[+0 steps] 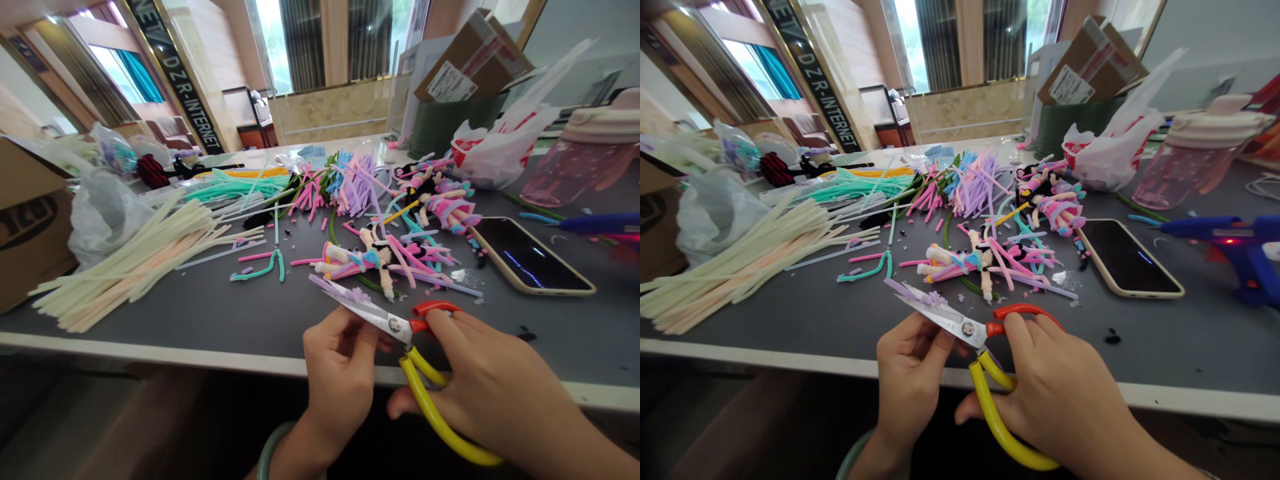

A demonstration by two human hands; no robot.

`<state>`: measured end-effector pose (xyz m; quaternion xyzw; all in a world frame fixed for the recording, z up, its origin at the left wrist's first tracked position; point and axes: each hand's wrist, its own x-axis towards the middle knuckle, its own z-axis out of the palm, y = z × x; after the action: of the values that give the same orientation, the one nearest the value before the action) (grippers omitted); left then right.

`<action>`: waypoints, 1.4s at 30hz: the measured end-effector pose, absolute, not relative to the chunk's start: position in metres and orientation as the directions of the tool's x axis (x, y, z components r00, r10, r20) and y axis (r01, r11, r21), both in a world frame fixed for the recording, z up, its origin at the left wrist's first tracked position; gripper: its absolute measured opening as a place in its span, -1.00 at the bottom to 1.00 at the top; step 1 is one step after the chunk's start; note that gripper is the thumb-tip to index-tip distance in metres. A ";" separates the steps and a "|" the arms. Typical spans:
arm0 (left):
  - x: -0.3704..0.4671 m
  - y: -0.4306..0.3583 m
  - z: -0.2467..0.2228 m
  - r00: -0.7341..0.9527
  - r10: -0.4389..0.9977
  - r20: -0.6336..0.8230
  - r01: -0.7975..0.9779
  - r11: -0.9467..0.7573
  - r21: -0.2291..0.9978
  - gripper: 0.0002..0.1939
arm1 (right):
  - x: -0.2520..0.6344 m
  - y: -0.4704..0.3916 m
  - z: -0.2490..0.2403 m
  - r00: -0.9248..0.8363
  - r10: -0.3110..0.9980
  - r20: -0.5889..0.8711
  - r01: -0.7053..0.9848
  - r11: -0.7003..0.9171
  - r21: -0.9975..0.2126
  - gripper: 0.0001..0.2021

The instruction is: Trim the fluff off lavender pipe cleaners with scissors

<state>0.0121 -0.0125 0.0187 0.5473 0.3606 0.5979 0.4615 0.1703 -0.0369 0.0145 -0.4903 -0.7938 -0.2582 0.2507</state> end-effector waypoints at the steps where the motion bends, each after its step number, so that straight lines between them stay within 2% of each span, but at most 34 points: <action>1: 0.013 -0.013 0.018 0.033 0.945 0.326 -0.149 -0.318 0.936 -0.80 | 0.170 -0.037 0.014 -0.392 0.649 0.652 0.910 0.379 0.170 -0.26; 4: 0.014 -0.014 0.015 0.040 0.936 0.351 -0.108 -0.345 0.932 -0.81 | 0.169 -0.038 0.014 -0.386 0.657 0.647 0.914 0.366 0.175 -0.23; 14: 0.013 -0.014 0.011 0.018 0.930 0.368 -0.028 -0.367 0.930 -0.83 | 0.171 -0.037 0.013 -0.387 0.651 0.654 0.908 0.391 0.148 -0.30; 28: 0.012 -0.014 0.010 0.032 0.938 0.346 -0.053 -0.344 0.938 -0.83 | 0.173 -0.036 0.013 -0.379 0.641 0.667 0.903 0.412 0.117 -0.39; 35: 0.012 -0.015 0.010 0.034 0.937 0.346 -0.018 -0.346 0.938 -0.83 | 0.172 -0.036 0.014 -0.386 0.620 0.683 0.900 0.416 0.131 -0.50; 40: 0.012 -0.016 0.010 0.035 0.926 0.375 0.020 -0.376 0.927 -0.80 | 0.171 -0.037 0.013 -0.402 0.628 0.666 0.897 0.414 0.151 -0.45; 42: 0.013 -0.017 0.008 0.064 0.922 0.381 0.054 -0.384 0.922 -0.79 | 0.172 -0.037 0.013 -0.408 0.635 0.656 0.899 0.404 0.169 -0.49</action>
<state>0.0133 -0.0172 0.0083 0.6171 0.3957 0.5580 0.3890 0.1715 -0.0369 0.0126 -0.4805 -0.7981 -0.2595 0.2548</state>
